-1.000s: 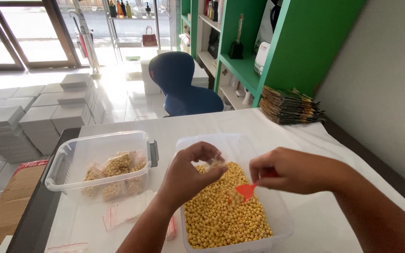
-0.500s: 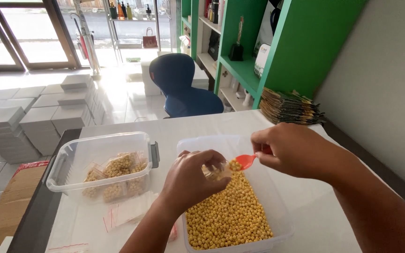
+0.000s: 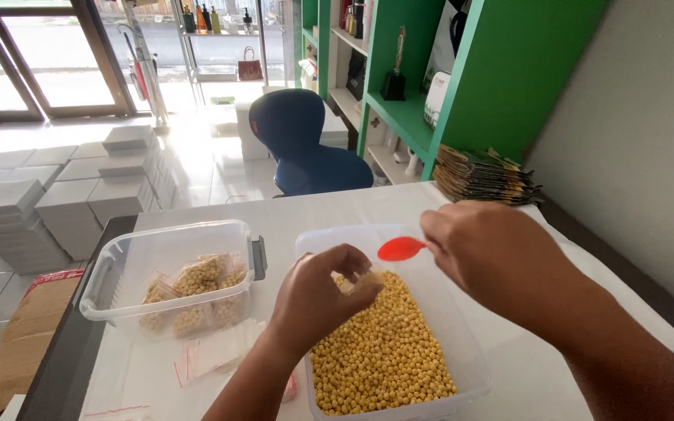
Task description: Packaging small yellow beads into individual plastic bags using a spoon and placing them into a storage container.
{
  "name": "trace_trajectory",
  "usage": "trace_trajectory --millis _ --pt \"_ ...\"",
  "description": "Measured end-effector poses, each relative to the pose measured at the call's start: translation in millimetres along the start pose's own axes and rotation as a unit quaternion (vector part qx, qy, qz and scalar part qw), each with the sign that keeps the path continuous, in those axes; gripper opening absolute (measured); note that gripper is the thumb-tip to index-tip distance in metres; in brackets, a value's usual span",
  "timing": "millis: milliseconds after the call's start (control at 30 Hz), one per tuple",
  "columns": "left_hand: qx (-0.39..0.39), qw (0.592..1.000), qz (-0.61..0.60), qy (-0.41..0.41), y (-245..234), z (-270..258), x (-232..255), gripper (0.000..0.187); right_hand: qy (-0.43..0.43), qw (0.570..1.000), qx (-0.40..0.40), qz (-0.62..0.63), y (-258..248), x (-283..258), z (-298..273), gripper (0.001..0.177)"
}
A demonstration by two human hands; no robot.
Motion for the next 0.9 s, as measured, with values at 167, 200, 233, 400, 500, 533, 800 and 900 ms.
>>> trace_trajectory --millis 167,200,233,400,500,533,800,900 --pt "0.015 0.995 -0.090 -0.028 -6 0 -6 0.022 -0.004 0.995 -0.099 0.022 38 -5 -3 0.017" --pt "0.014 0.991 -0.131 -0.012 -6 0 -3 0.023 -0.061 0.985 -0.150 0.053 57 -19 -6 0.023" --pt "0.014 0.991 -0.130 -0.011 -5 2 -3 0.023 -0.060 0.986 -0.149 0.054 60 -30 -5 0.023" --pt "0.018 0.990 -0.113 -0.080 -5 4 -12 0.024 -0.197 0.911 -0.326 0.160 130 -79 -20 0.019" --pt "0.011 0.988 -0.138 -0.071 -2 5 -16 0.031 -0.148 0.901 -0.346 0.216 105 -78 -19 0.015" --pt "0.011 0.988 -0.138 -0.072 -2 5 -17 0.031 -0.149 0.901 -0.346 0.216 96 -74 -18 0.015" --pt "0.043 0.988 -0.147 0.001 -10 4 -9 0.029 -0.048 0.922 -0.149 0.355 37 -39 17 0.021" --pt "0.034 0.988 -0.148 0.000 -9 3 -6 0.031 -0.046 0.909 -0.133 0.392 38 -41 21 0.037"
Point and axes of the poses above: each hand's wrist, its own z-axis towards the middle knuckle, its own y-axis out of the palm, x = y × z, the point moved 10 cm from there along z, towards the middle knuckle, and after that the axes turned 1 degree about x, right-handed, at the moved point
